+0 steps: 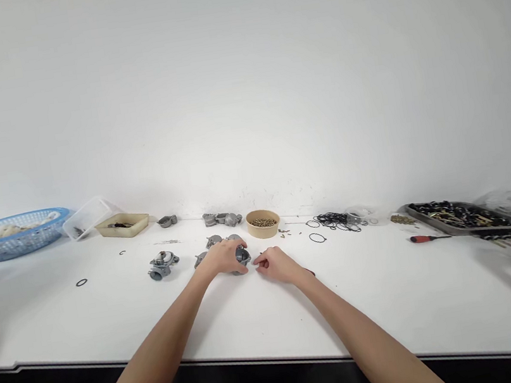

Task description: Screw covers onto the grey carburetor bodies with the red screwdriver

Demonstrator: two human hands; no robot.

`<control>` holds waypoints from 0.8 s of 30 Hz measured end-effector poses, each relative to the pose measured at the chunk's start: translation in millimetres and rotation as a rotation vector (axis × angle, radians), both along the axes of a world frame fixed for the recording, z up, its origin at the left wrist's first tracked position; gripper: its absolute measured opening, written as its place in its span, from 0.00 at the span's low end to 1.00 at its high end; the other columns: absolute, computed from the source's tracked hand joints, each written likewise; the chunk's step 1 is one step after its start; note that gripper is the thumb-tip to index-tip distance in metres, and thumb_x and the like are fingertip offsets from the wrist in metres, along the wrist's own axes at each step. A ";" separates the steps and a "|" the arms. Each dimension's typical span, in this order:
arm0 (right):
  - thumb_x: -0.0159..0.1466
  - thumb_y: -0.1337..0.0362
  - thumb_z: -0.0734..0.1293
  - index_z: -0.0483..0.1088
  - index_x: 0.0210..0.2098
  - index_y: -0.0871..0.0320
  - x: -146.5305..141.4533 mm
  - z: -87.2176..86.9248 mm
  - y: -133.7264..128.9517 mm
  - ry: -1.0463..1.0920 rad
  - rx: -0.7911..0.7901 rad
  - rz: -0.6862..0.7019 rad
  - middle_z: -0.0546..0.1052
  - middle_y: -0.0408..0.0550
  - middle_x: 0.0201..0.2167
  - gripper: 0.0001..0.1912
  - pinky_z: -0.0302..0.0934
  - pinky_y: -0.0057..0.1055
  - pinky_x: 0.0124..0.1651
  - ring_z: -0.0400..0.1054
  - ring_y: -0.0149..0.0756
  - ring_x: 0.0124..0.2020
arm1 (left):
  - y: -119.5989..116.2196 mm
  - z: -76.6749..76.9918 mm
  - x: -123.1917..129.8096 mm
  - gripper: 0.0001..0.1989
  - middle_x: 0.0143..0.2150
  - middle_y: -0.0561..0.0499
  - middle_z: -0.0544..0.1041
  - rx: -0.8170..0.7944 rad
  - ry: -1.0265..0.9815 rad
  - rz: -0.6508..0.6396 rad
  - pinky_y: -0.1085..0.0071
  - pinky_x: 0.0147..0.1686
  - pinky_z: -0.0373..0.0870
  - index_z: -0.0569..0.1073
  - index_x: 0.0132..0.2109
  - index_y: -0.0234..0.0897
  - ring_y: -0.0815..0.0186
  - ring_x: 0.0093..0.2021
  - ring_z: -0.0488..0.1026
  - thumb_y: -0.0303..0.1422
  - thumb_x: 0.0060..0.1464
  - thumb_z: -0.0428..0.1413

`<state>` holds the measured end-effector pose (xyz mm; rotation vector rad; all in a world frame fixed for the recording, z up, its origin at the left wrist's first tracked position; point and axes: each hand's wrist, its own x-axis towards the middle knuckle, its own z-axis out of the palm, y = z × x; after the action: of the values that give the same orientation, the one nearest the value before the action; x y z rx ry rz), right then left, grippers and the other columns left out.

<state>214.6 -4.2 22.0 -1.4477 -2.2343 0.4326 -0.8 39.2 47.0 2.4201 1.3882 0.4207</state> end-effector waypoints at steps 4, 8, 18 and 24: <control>0.54 0.74 0.65 0.83 0.28 0.57 6.1 1.0 0.9 0.048 -0.025 0.027 0.83 0.45 0.27 0.13 0.60 0.27 0.32 0.70 0.35 0.28 | 0.8 6.8 -2.9 0.30 0.51 0.49 0.78 0.011 -0.186 0.101 0.60 0.52 0.71 0.75 0.54 0.47 0.46 0.55 0.73 0.43 0.43 0.71; 0.53 0.74 0.65 0.80 0.24 0.58 11.4 4.2 0.6 0.066 -0.046 0.009 0.82 0.45 0.26 0.11 0.59 0.27 0.30 0.70 0.33 0.27 | 0.9 14.6 -7.2 0.29 0.55 0.46 0.76 -0.051 -0.413 0.191 0.64 0.46 0.74 0.73 0.56 0.45 0.51 0.51 0.75 0.49 0.50 0.67; 0.50 0.71 0.66 0.78 0.22 0.59 17.8 17.5 -4.2 0.110 -0.085 0.019 0.79 0.44 0.22 0.08 0.56 0.27 0.27 0.64 0.30 0.23 | 0.6 20.4 -5.1 0.34 0.45 0.45 0.79 -0.485 -0.775 0.105 0.70 0.34 0.76 0.71 0.59 0.40 0.59 0.38 0.79 0.55 0.53 0.65; 0.54 0.68 0.65 0.79 0.29 0.58 33.1 24.8 -2.9 0.262 -0.074 -0.038 0.79 0.44 0.23 0.10 0.59 0.27 0.29 0.66 0.31 0.25 | -2.5 17.9 -2.3 0.34 0.49 0.41 0.79 -0.692 -0.844 0.034 0.70 0.40 0.76 0.76 0.53 0.35 0.60 0.38 0.79 0.59 0.52 0.65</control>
<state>247.7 -7.1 46.8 -1.3797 -1.9988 0.6579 -3.0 36.7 65.0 1.3961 0.9553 0.7125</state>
